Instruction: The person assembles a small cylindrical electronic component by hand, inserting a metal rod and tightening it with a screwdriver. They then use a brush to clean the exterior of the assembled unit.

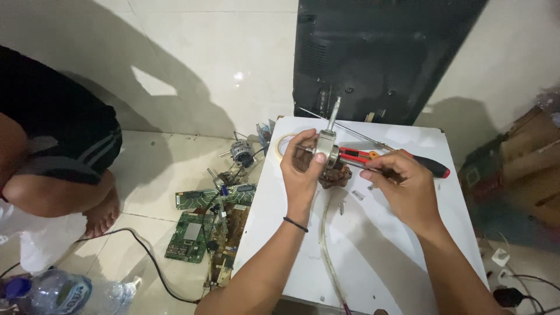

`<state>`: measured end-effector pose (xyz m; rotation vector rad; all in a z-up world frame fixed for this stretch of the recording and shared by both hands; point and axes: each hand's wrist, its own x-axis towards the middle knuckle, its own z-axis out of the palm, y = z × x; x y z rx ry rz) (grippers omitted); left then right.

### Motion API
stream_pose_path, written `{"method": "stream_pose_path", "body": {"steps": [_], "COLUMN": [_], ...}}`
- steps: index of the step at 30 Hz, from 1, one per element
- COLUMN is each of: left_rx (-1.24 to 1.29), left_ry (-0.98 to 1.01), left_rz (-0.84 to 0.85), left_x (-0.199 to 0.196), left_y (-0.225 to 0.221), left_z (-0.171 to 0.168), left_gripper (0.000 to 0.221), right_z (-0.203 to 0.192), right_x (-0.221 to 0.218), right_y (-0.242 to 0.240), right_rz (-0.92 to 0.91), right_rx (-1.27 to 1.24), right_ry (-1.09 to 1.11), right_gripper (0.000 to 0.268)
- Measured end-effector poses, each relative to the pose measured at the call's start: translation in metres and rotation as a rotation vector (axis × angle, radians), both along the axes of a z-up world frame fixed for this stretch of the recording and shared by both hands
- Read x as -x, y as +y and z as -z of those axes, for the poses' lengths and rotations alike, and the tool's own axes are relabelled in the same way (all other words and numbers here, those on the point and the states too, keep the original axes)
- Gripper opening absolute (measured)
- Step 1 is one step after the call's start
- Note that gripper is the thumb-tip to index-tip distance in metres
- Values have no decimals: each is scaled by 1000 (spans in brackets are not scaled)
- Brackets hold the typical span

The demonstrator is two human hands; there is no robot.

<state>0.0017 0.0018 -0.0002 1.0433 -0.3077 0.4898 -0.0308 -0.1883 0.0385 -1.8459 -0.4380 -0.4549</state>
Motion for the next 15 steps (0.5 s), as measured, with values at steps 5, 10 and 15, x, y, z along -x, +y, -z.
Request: {"method": "stream_pose_path", "body": {"steps": [5, 10, 15], "left_rx": [-75, -13, -79], "left_ry": [52, 160, 117], "left_rz": [-77, -16, -287], "left_x": [-6, -9, -15], "left_y": [-1, -1, 2], "left_z": [7, 11, 16], "left_gripper": [43, 40, 39], "right_z": [-5, 0, 5], "right_x": [4, 3, -6], "right_y": [3, 1, -13], "right_rz": [83, 92, 80], "right_rx": [68, 59, -205], "right_ry": [195, 224, -3], "right_gripper": [13, 25, 18]}}
